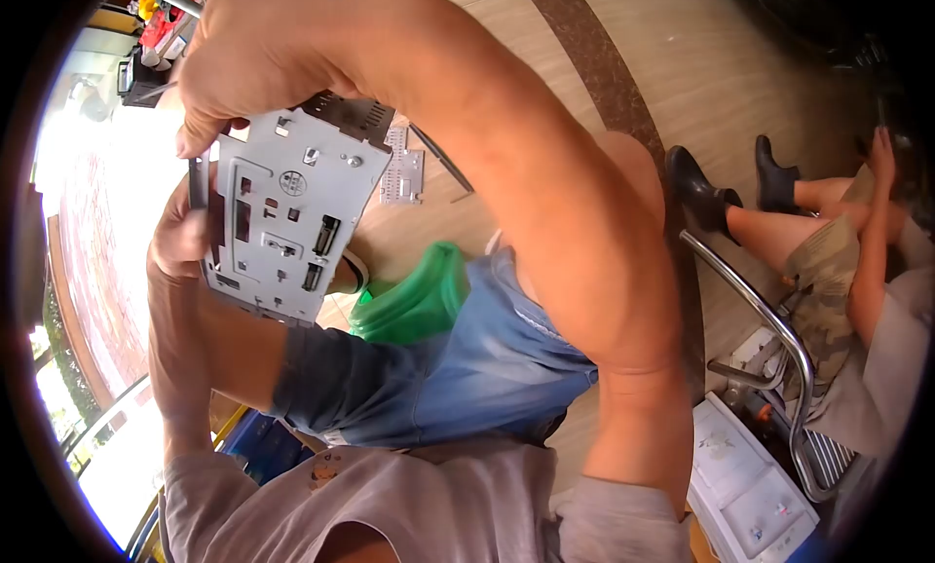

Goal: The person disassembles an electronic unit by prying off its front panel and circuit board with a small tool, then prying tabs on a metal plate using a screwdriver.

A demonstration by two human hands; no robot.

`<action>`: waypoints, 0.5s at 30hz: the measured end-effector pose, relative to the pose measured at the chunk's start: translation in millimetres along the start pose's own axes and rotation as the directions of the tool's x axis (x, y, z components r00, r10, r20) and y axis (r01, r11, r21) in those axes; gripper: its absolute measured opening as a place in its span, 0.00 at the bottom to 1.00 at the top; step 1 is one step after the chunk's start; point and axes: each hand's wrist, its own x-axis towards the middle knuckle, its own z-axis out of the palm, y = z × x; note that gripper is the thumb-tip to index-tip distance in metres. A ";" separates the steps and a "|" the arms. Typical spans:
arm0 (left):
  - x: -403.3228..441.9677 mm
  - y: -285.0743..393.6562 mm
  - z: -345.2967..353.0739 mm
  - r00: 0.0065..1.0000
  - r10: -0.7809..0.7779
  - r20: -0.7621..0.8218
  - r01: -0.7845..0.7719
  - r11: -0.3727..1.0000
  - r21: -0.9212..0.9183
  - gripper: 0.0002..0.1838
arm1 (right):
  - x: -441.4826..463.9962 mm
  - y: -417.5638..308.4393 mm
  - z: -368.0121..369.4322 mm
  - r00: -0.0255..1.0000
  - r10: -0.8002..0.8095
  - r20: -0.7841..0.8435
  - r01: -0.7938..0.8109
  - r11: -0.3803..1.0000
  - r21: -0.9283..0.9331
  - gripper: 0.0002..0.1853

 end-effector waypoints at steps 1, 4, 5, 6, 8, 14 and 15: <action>8.0 12.6 36.6 0.996 0.070 -0.061 -0.078 0.986 -0.146 0.37 | 3.0 0.8 3.3 0.999 0.011 -0.030 -0.011 1.000 -0.009 0.14; 3.4 9.6 44.4 0.970 -0.059 -0.236 0.009 0.978 -0.208 0.31 | 13.5 5.3 22.6 0.985 0.020 -0.171 -0.041 0.992 -0.119 0.15; 3.0 8.1 38.7 0.969 -0.103 -0.223 0.054 0.975 -0.215 0.30 | 17.8 7.0 27.8 0.977 0.030 -0.209 -0.064 0.986 -0.154 0.15; 3.9 7.1 33.7 0.969 -0.141 -0.204 0.094 0.971 -0.222 0.28 | 28.6 19.2 26.3 0.982 0.081 -0.171 -0.101 0.988 -0.113 0.19; 1.4 3.6 32.4 0.964 -0.128 -0.234 0.086 0.980 -0.181 0.24 | 43.7 43.2 25.4 0.979 0.095 -0.181 -0.118 0.986 -0.121 0.18; 12.3 -0.9 62.8 0.974 -0.023 -0.224 -0.051 0.946 -0.321 0.18 | 39.7 60.7 26.3 0.964 0.085 -0.251 -0.139 0.969 -0.205 0.21; 12.8 -1.1 63.8 0.975 -0.038 -0.219 -0.038 0.943 -0.331 0.19 | 31.0 57.7 26.6 0.950 0.063 -0.307 -0.139 0.963 -0.233 0.22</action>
